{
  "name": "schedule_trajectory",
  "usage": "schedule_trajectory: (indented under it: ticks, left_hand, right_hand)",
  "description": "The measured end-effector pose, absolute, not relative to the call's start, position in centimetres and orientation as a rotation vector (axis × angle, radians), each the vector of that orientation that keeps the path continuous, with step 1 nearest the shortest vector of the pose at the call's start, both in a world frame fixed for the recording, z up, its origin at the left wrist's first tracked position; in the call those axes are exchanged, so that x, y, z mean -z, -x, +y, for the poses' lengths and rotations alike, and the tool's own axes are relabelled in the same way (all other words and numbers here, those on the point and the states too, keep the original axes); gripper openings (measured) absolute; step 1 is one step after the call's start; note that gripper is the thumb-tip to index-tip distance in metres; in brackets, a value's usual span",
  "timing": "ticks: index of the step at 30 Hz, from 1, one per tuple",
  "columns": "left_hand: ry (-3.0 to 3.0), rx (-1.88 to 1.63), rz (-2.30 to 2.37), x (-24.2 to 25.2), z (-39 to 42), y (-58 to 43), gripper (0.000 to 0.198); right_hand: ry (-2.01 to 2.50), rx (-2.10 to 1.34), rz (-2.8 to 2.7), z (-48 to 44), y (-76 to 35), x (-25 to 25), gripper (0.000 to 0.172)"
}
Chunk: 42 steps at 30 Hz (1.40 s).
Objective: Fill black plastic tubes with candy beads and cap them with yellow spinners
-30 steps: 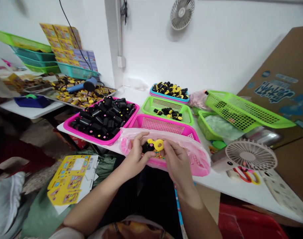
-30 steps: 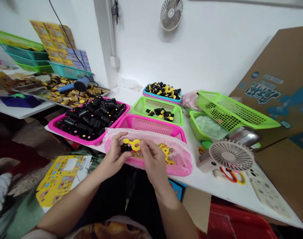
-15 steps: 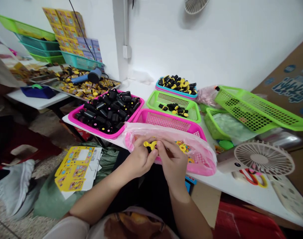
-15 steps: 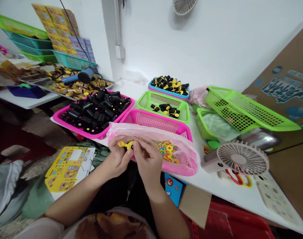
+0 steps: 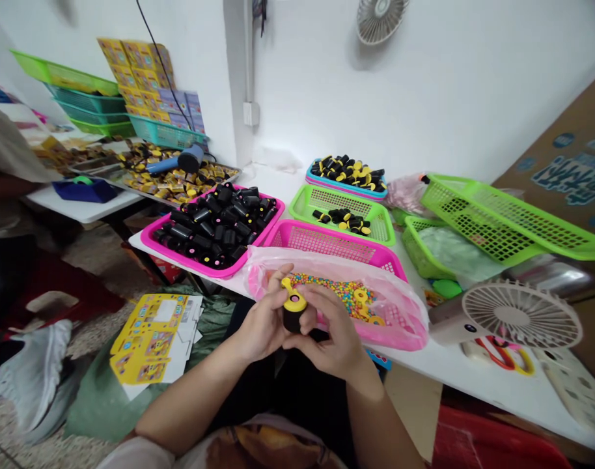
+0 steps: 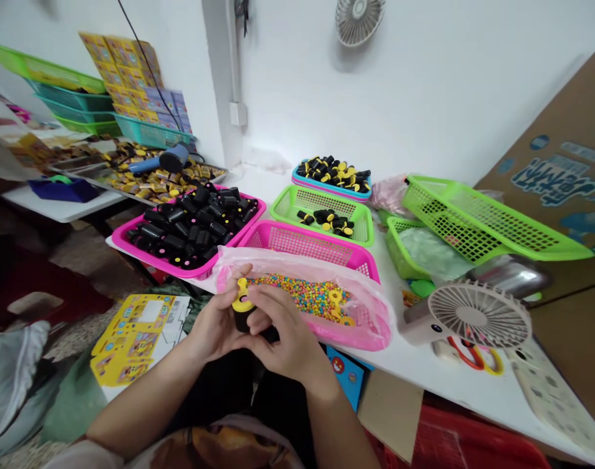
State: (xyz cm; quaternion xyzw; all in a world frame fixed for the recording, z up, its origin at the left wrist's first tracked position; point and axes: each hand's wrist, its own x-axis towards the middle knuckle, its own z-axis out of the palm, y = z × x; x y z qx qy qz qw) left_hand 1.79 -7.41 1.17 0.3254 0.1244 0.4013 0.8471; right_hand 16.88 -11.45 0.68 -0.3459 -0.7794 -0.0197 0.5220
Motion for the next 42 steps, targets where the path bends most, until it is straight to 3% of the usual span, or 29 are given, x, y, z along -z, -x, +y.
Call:
schedule_trajectory:
  ticks: [5,11,13,18,22,25,27,34,39,42]
  left_hand:
    - [-0.463,-0.625,0.183,-2.4,-7.9,-2.0,0.042]
    - [-0.381,-0.655,0.241,-2.3,-8.1,-2.2,0.031]
    - [-0.411,-0.682,0.282,-2.1,-8.0,-2.2,0.037]
    - [-0.523,-0.721,0.282,-2.0,-7.8,-2.1,0.078]
    - [-0.820,-0.908,0.243,-1.7,-8.2,-1.5,0.098]
    - [-1.006,-0.849,0.167,-1.0,-8.5,-1.0,0.101]
    - [-1.014,-0.807,0.095,-0.7,-8.5,-0.9,0.101]
    - [-0.633,-0.834,0.172,-2.4,-8.5,-1.5,0.083]
    - [-0.573,-0.840,0.110,-1.1,-8.7,-1.6,0.094]
    - [-0.641,-0.771,0.062,1.5,-8.1,-1.3,0.090]
  right_hand:
    - [0.852,-0.024,-1.792,-11.9,-15.9,-0.9,0.051]
    - [0.900,0.071,-1.720,-12.0,-14.8,-0.5,0.051]
    - [0.903,0.099,-1.716,-11.9,-14.6,-0.2,0.053]
    - [0.919,0.068,-1.693,-11.8,-14.6,0.6,0.058]
    - [1.071,-0.161,-1.633,-12.1,-15.5,0.6,0.050]
    - [0.999,-0.267,-1.754,-12.5,-16.1,0.2,0.045]
    - [0.946,-0.265,-1.748,-12.7,-16.0,-0.2,0.051]
    - [1.065,0.212,-1.726,-12.6,-14.4,-0.8,0.066]
    - [1.183,0.418,-1.548,-13.3,-13.4,0.2,0.073]
    - [1.114,0.475,-1.665,-13.2,-13.5,0.6,0.077]
